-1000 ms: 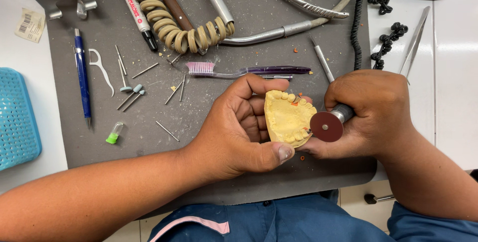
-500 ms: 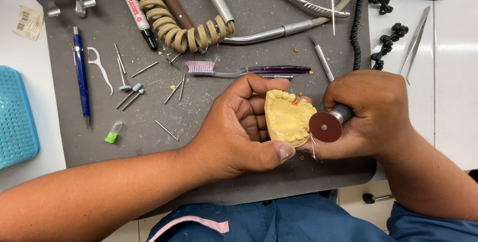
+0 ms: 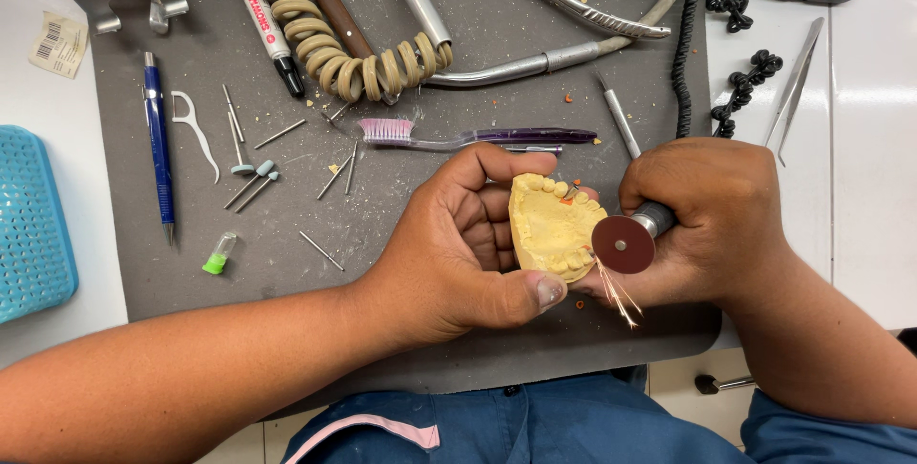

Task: The person uses a rotary grinding tool with a cutting disc to grind and shape a yellow dental prosthesis held in the left hand. The person repeatedly repositions the prosthesis to grind different areas while sparks are visible from the contact.

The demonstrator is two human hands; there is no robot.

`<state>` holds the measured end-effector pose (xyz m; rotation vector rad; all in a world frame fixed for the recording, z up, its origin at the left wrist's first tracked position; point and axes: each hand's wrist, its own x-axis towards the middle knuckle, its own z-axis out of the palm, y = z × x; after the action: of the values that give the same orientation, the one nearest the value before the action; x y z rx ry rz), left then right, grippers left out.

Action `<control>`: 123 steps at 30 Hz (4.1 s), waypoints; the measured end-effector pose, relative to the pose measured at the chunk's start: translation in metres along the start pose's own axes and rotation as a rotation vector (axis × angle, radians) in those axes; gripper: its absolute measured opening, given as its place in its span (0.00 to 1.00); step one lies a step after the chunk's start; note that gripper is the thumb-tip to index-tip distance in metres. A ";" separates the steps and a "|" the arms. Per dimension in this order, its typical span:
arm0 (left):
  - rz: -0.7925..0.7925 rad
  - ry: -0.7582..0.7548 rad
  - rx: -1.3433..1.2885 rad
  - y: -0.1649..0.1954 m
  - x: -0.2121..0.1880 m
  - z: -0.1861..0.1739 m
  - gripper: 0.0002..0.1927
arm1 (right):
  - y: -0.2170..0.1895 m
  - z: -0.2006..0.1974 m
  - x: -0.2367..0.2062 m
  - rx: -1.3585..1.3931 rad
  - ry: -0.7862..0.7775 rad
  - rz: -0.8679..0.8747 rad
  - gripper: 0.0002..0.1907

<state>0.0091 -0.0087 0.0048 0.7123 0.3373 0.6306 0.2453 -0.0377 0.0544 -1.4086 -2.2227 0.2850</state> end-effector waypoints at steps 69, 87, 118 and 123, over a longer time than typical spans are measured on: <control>-0.088 0.002 -0.091 -0.009 0.002 -0.008 0.36 | 0.008 0.001 -0.002 0.028 0.038 -0.062 0.33; -0.222 -0.161 -0.221 -0.007 -0.003 -0.012 0.38 | -0.003 -0.005 0.000 0.043 0.046 -0.046 0.33; 0.155 0.056 0.159 0.003 -0.012 0.010 0.39 | 0.003 -0.006 -0.002 0.050 -0.023 0.021 0.24; 0.044 0.009 0.024 0.008 -0.012 0.010 0.38 | 0.004 -0.006 -0.005 0.063 0.019 0.007 0.27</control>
<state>0.0017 -0.0163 0.0181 0.7416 0.3384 0.6729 0.2531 -0.0409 0.0561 -1.3806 -2.1751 0.3401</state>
